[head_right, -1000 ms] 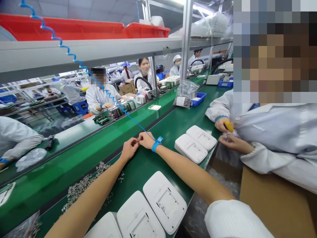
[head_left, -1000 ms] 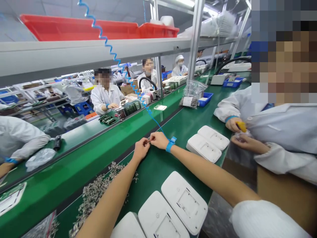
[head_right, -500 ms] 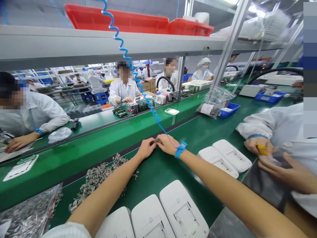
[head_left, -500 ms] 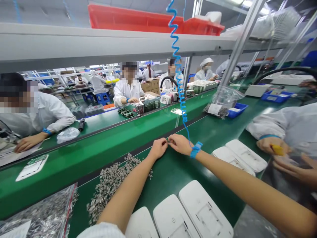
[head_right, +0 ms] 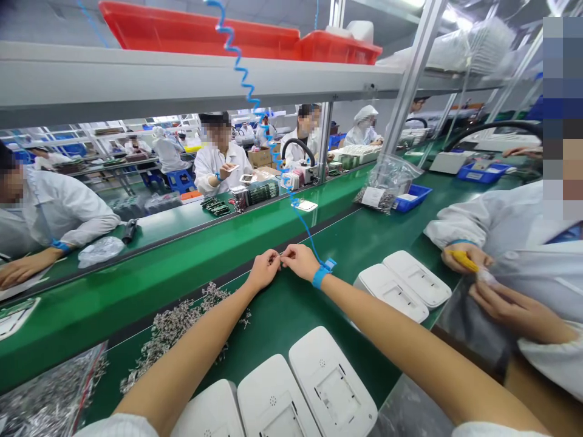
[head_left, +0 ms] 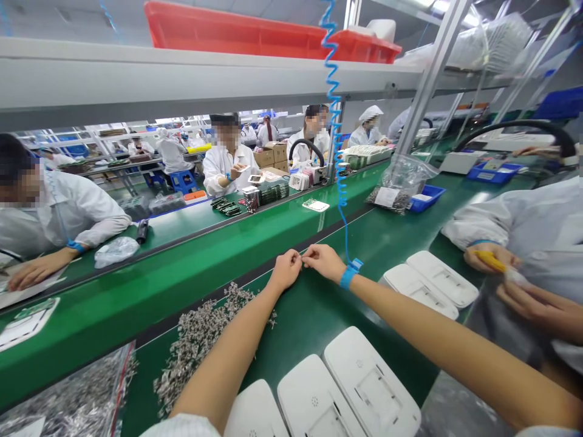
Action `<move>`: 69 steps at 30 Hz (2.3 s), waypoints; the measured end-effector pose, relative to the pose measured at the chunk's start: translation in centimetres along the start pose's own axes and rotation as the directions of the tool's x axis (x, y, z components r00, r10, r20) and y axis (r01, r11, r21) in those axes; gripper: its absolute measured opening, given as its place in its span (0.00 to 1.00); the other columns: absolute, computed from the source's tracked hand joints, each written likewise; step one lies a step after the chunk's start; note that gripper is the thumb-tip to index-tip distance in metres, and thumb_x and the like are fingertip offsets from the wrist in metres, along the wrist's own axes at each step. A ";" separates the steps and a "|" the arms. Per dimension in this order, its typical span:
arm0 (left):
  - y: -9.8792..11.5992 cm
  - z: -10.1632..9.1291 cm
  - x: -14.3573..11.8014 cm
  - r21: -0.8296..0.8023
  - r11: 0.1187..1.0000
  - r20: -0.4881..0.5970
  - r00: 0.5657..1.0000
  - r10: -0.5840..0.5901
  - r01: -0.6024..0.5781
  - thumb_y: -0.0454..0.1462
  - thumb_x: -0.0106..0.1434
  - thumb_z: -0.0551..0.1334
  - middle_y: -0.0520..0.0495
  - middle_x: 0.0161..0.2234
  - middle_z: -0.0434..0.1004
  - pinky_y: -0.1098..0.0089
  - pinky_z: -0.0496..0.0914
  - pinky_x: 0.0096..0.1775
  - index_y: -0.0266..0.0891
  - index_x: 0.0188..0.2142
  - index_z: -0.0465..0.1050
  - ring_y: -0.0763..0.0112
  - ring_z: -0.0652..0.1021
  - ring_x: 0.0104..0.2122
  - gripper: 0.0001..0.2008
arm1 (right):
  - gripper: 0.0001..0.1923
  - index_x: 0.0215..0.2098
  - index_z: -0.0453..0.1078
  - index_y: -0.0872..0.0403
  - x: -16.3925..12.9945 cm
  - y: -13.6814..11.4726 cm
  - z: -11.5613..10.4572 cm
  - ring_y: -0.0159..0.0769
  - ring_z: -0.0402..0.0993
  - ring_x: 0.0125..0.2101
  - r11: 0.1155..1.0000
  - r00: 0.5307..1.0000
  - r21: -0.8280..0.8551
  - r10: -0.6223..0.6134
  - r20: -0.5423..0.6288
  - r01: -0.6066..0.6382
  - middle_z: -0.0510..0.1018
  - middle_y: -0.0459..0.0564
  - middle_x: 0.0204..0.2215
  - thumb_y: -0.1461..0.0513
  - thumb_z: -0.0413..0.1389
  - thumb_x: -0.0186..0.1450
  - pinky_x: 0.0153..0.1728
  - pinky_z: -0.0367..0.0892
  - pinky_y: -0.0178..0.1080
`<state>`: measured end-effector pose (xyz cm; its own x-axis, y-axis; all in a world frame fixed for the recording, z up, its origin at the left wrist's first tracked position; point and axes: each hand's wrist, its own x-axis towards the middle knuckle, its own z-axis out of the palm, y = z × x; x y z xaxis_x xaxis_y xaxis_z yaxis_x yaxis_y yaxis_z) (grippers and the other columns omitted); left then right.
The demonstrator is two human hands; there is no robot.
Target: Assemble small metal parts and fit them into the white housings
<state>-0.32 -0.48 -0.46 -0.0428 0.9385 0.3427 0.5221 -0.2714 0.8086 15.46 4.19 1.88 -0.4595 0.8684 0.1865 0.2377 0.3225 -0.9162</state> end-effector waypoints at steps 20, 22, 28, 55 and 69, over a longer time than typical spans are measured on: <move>-0.4 -0.5 0.1 -0.025 0.999 0.049 0.999 0.022 -0.021 0.37 0.61 0.57 0.55 0.21 0.66 0.72 0.59 0.29 0.38 0.25 0.65 0.75 0.65 0.24 0.08 | 0.08 0.25 0.69 0.54 3.7 -2.0 -1.6 0.40 0.69 0.37 0.642 0.730 -0.396 -0.408 0.549 0.656 0.77 0.53 0.28 0.70 0.53 0.59 0.41 0.62 0.41; -0.4 -0.4 0.1 -0.016 0.999 0.041 0.999 0.029 -0.028 0.37 0.60 0.57 0.55 0.22 0.65 0.72 0.59 0.29 0.38 0.25 0.66 0.75 0.64 0.24 0.08 | 0.07 0.31 0.71 0.54 3.0 -2.0 -1.3 0.40 0.69 0.38 0.601 0.745 -0.458 -0.416 0.521 0.655 0.77 0.54 0.32 0.69 0.52 0.61 0.41 0.62 0.41; 0.1 -0.4 -0.1 0.015 0.998 0.055 0.997 0.053 -0.054 0.36 0.60 0.57 0.55 0.22 0.65 0.72 0.58 0.30 0.38 0.27 0.70 0.76 0.62 0.23 0.07 | 0.10 0.28 0.72 0.56 2.6 -1.0 -1.4 0.32 0.72 0.22 0.854 0.963 -0.486 -0.057 0.262 0.183 0.78 0.49 0.22 0.63 0.52 0.66 0.25 0.63 0.33; 0.0 -0.2 -0.1 -0.097 0.995 0.050 0.999 0.013 -0.009 0.39 0.59 0.62 0.54 0.29 0.73 0.73 0.64 0.31 0.39 0.40 0.72 0.76 0.68 0.25 0.10 | 0.07 0.34 0.77 0.54 -0.6 0.6 0.1 0.35 0.76 0.30 0.905 0.941 -0.314 -0.328 -0.088 0.286 0.82 0.50 0.31 0.66 0.57 0.59 0.35 0.71 0.36; 0.4 -0.3 -0.1 -0.080 0.997 0.022 1.000 0.019 -0.017 0.36 0.57 0.59 0.55 0.24 0.66 0.73 0.62 0.30 0.39 0.28 0.66 0.76 0.65 0.25 0.03 | 0.08 0.25 0.75 0.56 -0.8 0.6 -0.7 0.34 0.73 0.25 0.961 0.997 0.266 0.078 0.016 -0.079 0.79 0.48 0.22 0.61 0.66 0.48 0.29 0.69 0.37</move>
<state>-0.34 -0.76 -0.08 -0.0145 0.9375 0.3476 0.4532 -0.3038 0.8381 16.55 3.98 1.38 -0.4536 0.8846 0.1088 0.0374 0.1409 -0.9893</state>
